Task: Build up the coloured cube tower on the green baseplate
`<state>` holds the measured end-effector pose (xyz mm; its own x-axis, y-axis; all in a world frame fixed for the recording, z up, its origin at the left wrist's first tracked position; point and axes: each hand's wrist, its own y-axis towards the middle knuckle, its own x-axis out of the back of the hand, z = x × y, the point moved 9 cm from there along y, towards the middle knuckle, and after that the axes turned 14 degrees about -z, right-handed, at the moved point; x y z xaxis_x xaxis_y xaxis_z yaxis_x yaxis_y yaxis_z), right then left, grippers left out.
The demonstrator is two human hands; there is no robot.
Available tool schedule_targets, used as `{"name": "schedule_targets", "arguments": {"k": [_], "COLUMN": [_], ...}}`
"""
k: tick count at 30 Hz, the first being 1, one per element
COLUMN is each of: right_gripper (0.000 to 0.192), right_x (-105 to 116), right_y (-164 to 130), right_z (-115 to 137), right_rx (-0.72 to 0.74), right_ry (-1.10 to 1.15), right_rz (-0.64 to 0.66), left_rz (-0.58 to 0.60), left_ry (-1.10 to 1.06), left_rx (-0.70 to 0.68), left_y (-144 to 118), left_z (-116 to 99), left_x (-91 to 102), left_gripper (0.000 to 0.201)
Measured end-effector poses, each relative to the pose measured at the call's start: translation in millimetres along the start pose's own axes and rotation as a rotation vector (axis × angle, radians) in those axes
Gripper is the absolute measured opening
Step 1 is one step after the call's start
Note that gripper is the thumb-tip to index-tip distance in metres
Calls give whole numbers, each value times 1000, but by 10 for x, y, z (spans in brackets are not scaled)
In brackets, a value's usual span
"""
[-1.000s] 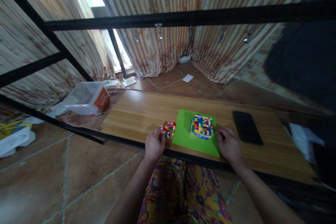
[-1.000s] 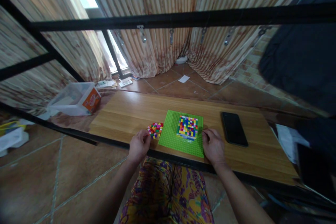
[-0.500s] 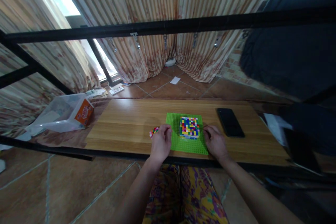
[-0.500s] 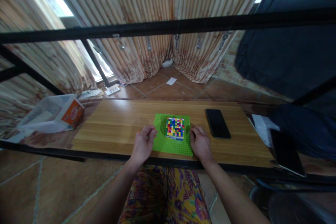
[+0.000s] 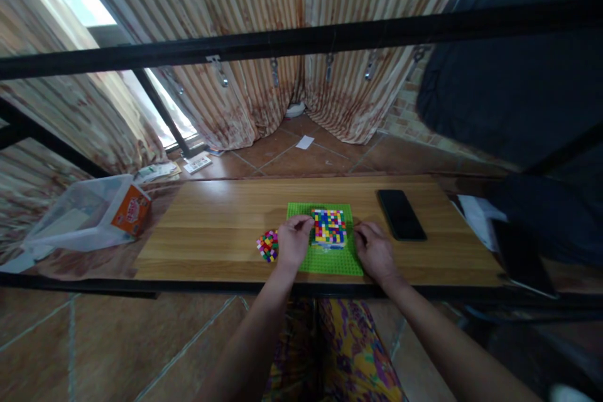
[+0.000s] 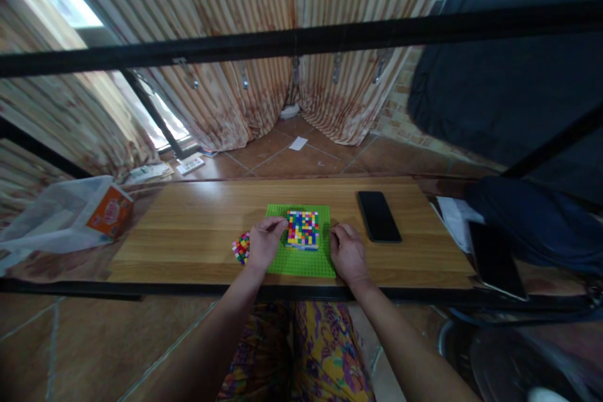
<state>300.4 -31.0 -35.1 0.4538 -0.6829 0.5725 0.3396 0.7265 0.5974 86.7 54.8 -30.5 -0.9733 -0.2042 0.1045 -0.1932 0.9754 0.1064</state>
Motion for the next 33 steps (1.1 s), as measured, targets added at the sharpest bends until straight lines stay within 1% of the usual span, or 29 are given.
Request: {"name": "schedule_targets", "arguments": {"k": [4,10,14,17,22,28,33], "right_gripper": [18,18,19,19,20,18,18], "right_x": [6,-1,-10,-14,-28,-15,-11], "right_y": [2,-1,-4,-8,-16,-17,-16], "right_z": [14,4,-5,-11,-21,-17,-22], "right_rx": [-5,-11,-11,-13,-5,3,8], "right_ry": [0,2,-3,-4,-11,-22,-33], "right_rz": [-7,-11,-5,-3,5,-9,-9], "left_rz": [0,-16,37,62,82,98,88], "left_ry": [-103,-208,-296,-316,-283,-267,-294], "left_rx": [84,133,213,254,243,221,262], "left_y": [34,76,78,70,59,58,66], "left_z": [108,146,169,177,154,155,207], "left_x": [-55,-91,-135,-143,-129,-113,-129], "left_gripper": [3,10,17,23,29,30,32]}}
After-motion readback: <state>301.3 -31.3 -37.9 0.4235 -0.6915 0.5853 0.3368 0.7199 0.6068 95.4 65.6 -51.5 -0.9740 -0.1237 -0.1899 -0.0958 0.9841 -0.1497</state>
